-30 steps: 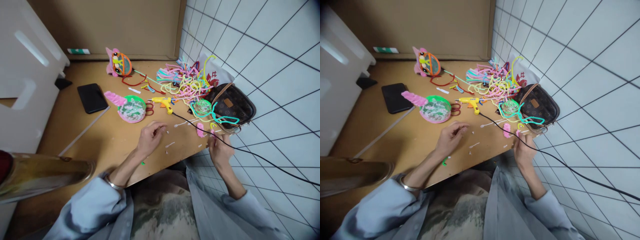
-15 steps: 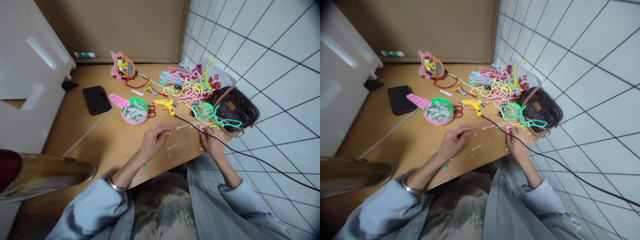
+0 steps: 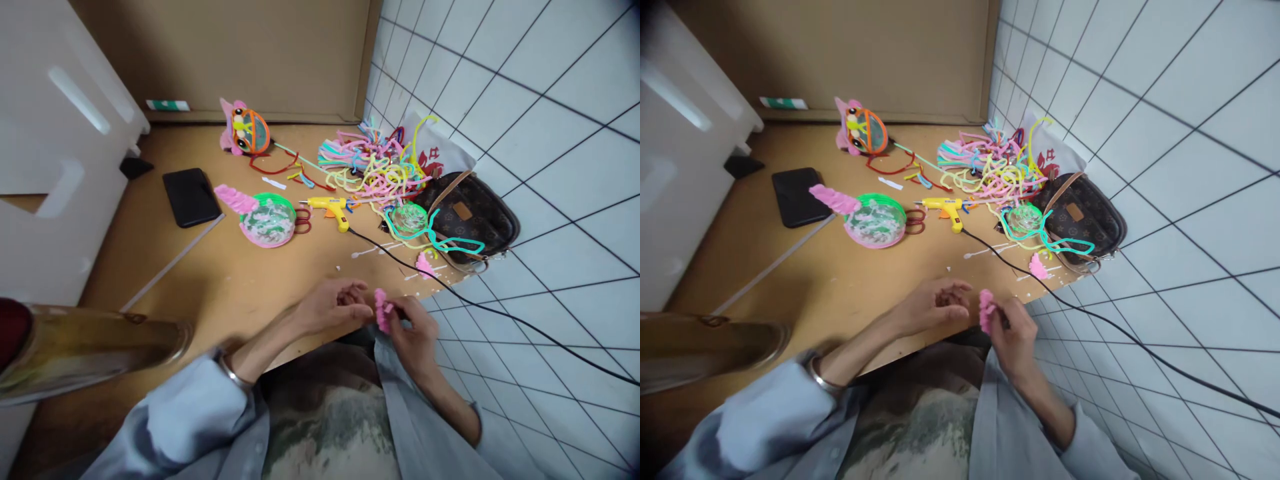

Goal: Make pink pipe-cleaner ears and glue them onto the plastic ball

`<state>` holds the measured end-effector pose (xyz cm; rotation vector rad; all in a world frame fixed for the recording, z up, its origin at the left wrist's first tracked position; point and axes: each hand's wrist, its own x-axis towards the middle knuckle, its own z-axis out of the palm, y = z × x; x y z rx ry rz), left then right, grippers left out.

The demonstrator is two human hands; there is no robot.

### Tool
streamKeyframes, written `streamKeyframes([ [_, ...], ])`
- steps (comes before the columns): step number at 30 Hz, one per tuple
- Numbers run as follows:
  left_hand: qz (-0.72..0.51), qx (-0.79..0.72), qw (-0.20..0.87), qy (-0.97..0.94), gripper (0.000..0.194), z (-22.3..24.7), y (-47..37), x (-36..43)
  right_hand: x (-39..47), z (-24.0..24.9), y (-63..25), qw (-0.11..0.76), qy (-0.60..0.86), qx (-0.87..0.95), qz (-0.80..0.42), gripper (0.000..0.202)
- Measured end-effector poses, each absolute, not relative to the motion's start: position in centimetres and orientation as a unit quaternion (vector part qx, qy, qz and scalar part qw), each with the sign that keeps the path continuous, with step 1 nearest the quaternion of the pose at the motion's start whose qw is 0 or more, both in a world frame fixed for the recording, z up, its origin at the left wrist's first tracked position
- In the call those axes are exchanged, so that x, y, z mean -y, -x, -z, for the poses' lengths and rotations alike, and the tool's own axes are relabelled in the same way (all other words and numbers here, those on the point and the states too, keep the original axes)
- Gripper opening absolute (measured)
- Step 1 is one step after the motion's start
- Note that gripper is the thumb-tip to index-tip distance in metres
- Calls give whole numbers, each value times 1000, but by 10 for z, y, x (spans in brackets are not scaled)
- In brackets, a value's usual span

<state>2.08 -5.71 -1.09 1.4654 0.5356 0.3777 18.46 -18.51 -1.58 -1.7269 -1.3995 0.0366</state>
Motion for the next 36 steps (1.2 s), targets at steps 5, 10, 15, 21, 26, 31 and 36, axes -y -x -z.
streamKeyframes([
  [5,-201,-241,752,-580,47,15,-30,68,172,6,-159,516,653,542,-118,12],
  [10,-248,-261,770,-528,47,11,-29,54,165,7,-170,570,624,451,-289,15],
  [15,-275,-258,796,-473,55,9,-28,48,167,4,-177,600,536,478,-353,12],
  [21,-237,-240,836,-432,52,14,-21,43,166,4,-175,615,557,380,-409,23],
  [26,-191,-235,830,-468,66,13,-18,40,161,2,-174,650,544,283,-449,25],
  [31,-130,-240,805,-527,64,16,-22,46,155,-7,-179,690,535,264,-410,25],
  [36,-165,-288,776,-536,58,17,-25,47,158,-22,-185,697,518,238,-435,25],
])
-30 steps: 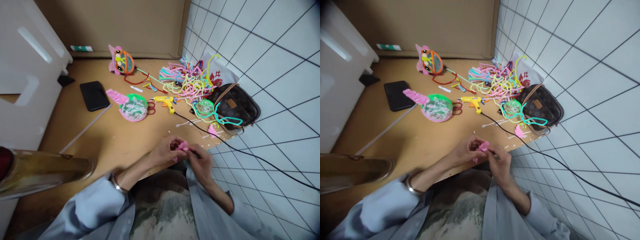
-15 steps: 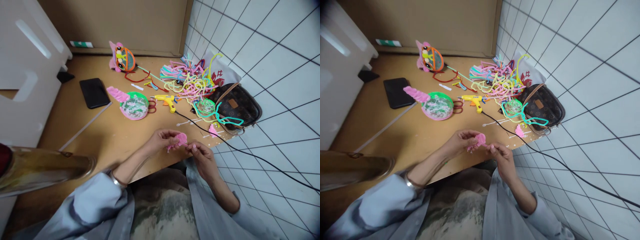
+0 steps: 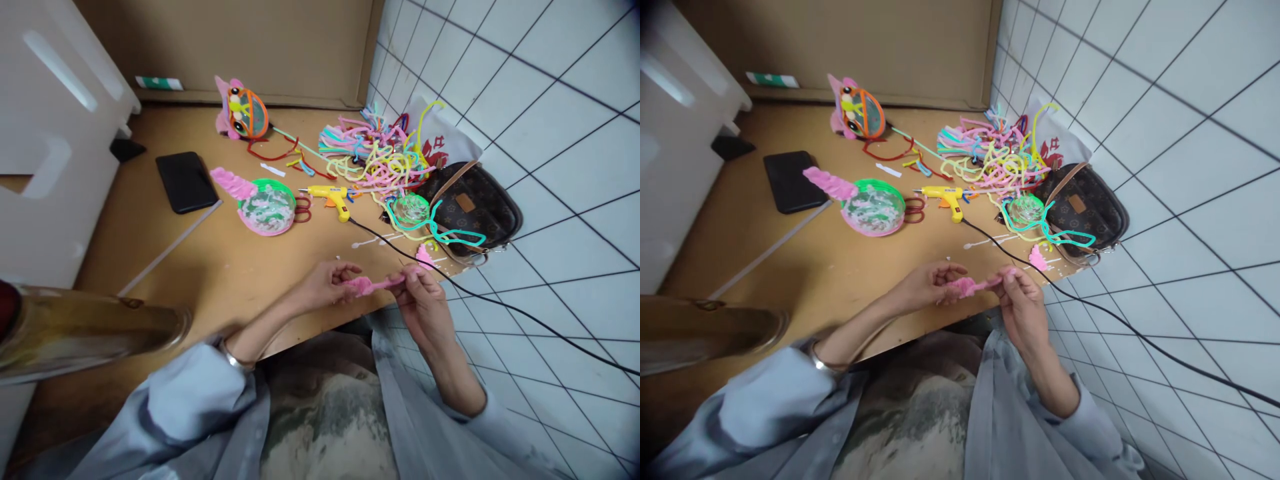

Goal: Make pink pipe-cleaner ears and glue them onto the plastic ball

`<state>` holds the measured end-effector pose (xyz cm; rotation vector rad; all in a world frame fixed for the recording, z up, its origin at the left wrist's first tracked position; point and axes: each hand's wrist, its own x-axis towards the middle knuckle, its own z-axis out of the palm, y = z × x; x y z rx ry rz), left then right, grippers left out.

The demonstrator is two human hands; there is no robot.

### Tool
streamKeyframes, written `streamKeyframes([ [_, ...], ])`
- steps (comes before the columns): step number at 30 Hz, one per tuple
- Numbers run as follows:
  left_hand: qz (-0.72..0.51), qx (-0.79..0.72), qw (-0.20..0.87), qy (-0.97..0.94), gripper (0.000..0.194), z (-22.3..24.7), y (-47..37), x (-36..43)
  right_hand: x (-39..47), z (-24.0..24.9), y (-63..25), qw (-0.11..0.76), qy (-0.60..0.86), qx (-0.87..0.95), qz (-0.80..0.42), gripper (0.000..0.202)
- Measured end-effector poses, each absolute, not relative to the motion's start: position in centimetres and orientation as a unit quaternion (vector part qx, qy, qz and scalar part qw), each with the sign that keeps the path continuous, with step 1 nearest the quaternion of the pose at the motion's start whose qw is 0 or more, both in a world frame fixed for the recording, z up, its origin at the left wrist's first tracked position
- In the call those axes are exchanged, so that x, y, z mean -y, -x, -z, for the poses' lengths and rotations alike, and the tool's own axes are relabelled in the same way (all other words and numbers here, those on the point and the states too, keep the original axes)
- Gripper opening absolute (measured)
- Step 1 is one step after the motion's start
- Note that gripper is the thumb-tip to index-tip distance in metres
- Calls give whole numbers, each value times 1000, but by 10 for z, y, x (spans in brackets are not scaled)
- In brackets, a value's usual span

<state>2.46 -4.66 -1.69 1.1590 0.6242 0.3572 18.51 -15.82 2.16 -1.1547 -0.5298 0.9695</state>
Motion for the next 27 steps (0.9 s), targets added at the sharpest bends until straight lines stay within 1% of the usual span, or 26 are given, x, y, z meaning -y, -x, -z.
streamKeyframes([
  [4,-248,-319,790,-462,58,14,-23,39,167,-30,-192,649,499,282,-500,24],
  [6,-260,-304,813,-423,60,12,-19,36,170,-29,-197,626,516,307,-498,25],
  [7,-256,-291,827,-408,60,11,-17,35,171,-27,-199,622,533,321,-475,27],
  [9,-232,-259,851,-393,60,8,-13,34,174,-22,-204,613,580,357,-399,28],
  [11,-208,-242,860,-397,59,6,-10,33,178,-18,-209,580,633,407,-312,28],
  [12,-217,-247,856,-399,57,5,-10,33,181,-16,-212,560,659,429,-261,27],
  [15,-316,-307,812,-382,51,6,-13,30,189,-9,-217,482,729,480,-72,30],
  [17,-373,-342,778,-372,49,8,-15,28,192,-2,-221,404,754,516,45,32],
  [18,-382,-349,769,-376,47,9,-16,28,191,3,-224,360,758,537,85,31],
  [20,-373,-346,764,-397,43,9,-17,28,186,13,-231,282,757,574,130,30],
  [23,-393,-348,747,-409,38,9,-15,27,176,30,-248,203,762,590,174,28],
  [25,-449,-360,721,-386,35,9,-13,24,170,37,-263,175,772,580,192,30],
  [27,-477,-357,713,-370,34,11,-12,22,166,39,-276,191,767,579,201,31],
])
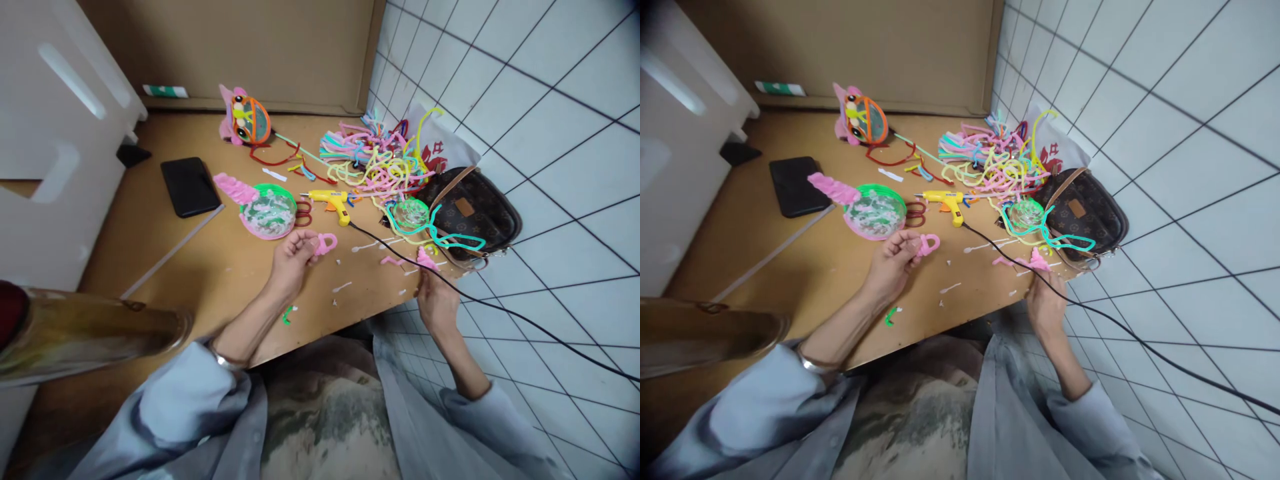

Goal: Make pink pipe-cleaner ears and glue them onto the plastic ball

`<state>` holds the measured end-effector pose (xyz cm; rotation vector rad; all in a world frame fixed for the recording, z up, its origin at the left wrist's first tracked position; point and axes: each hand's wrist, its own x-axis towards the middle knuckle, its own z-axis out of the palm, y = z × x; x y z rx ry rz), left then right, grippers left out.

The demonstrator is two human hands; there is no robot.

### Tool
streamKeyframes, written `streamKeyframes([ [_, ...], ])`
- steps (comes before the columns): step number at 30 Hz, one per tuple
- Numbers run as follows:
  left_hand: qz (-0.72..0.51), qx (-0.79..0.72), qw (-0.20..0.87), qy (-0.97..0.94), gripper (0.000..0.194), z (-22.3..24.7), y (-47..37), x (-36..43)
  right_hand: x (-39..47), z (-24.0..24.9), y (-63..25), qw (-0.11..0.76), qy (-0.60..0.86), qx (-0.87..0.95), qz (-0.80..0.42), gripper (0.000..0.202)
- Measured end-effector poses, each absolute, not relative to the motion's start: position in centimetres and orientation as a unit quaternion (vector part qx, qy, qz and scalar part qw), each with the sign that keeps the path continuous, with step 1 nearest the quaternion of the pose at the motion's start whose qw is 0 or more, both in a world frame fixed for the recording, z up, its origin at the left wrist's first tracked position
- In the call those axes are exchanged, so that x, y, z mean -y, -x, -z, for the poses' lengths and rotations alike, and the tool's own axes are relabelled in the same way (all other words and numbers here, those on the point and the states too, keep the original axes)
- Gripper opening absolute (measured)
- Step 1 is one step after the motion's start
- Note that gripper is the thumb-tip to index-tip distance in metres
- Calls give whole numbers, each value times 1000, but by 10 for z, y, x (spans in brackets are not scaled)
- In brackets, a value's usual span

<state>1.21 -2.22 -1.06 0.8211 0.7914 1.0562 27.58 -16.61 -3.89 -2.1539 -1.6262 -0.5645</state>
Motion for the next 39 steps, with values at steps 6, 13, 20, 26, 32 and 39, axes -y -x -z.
streamKeyframes([
  [6,-406,-287,771,-397,44,16,-14,27,152,38,-272,256,698,660,108,34],
  [13,-402,-304,744,-439,56,16,-14,27,146,35,-258,165,698,687,115,39],
  [20,-489,-322,589,-556,22,8,-11,28,161,11,-208,206,658,722,52,33],
  [26,-568,-313,364,-668,11,2,-4,26,104,-15,-165,446,633,571,-272,37],
  [32,-601,-312,354,-645,10,-2,0,26,56,-33,-143,549,559,470,-406,48],
  [39,-644,-325,502,-477,35,-20,11,16,14,-65,-131,534,528,556,-357,33],
])
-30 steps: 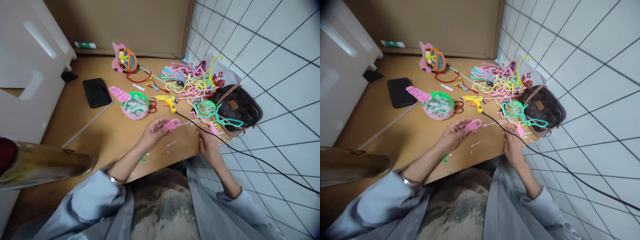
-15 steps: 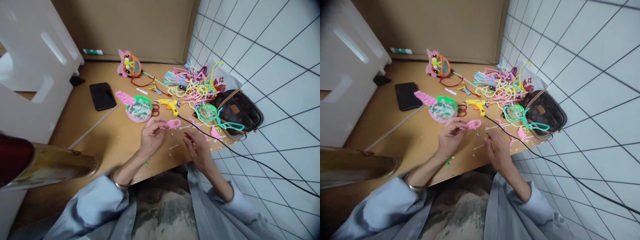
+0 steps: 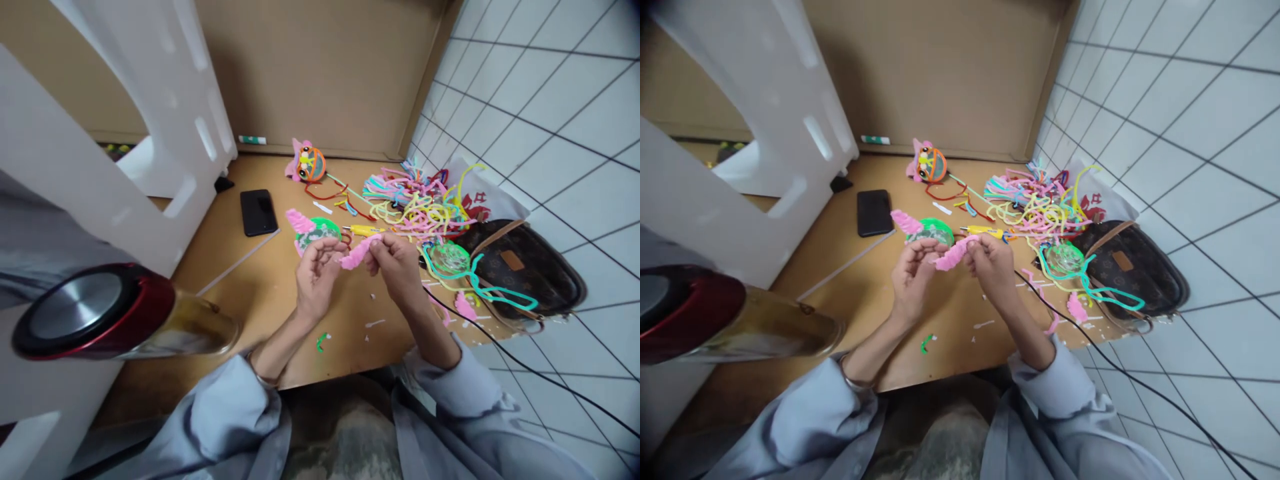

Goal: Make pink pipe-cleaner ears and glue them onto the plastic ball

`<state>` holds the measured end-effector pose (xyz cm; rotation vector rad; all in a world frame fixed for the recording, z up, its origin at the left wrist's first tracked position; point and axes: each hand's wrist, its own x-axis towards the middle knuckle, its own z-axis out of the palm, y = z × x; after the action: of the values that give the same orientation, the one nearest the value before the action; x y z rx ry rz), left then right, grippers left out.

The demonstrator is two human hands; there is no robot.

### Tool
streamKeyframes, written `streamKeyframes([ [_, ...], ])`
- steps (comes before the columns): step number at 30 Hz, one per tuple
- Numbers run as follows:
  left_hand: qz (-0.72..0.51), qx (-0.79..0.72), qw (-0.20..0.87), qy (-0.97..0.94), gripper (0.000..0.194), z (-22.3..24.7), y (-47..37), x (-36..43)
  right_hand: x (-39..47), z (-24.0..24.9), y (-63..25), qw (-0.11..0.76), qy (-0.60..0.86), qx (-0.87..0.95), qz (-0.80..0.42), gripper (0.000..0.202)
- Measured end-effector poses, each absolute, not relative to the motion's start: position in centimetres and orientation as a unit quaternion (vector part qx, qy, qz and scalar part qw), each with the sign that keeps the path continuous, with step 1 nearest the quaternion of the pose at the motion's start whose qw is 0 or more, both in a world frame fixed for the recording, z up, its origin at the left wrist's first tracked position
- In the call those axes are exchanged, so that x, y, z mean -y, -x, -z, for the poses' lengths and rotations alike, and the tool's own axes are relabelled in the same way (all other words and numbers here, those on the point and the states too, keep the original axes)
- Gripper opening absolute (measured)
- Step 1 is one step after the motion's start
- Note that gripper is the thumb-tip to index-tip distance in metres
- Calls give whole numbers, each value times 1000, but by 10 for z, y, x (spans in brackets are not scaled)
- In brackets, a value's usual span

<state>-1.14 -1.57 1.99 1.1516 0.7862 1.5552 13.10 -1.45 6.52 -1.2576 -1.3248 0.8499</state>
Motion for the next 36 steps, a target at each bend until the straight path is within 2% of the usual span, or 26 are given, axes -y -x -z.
streamKeyframes([
  [6,-650,-324,517,-452,55,-16,16,6,-11,-67,-113,528,515,631,-242,32],
  [9,-635,-341,530,-447,53,-16,15,5,-12,-60,-115,508,513,657,-216,33],
  [12,-594,-361,554,-459,46,-18,14,5,-7,-53,-123,498,507,654,-258,35],
  [18,-564,-305,640,-422,52,-11,7,4,8,-44,-133,505,461,550,-479,51],
  [23,-568,-334,596,-459,52,-9,4,8,20,-47,-141,519,506,533,-437,55],
  [26,-579,-352,527,-513,43,-8,2,15,29,-50,-144,515,534,525,-417,57],
  [30,-584,-356,441,-581,32,-3,-1,21,38,-51,-140,492,562,485,-455,55],
  [32,-578,-355,437,-591,32,0,-2,22,40,-49,-137,495,557,475,-468,51],
  [36,-569,-349,495,-556,39,-1,-2,21,42,-45,-139,515,517,483,-485,41],
])
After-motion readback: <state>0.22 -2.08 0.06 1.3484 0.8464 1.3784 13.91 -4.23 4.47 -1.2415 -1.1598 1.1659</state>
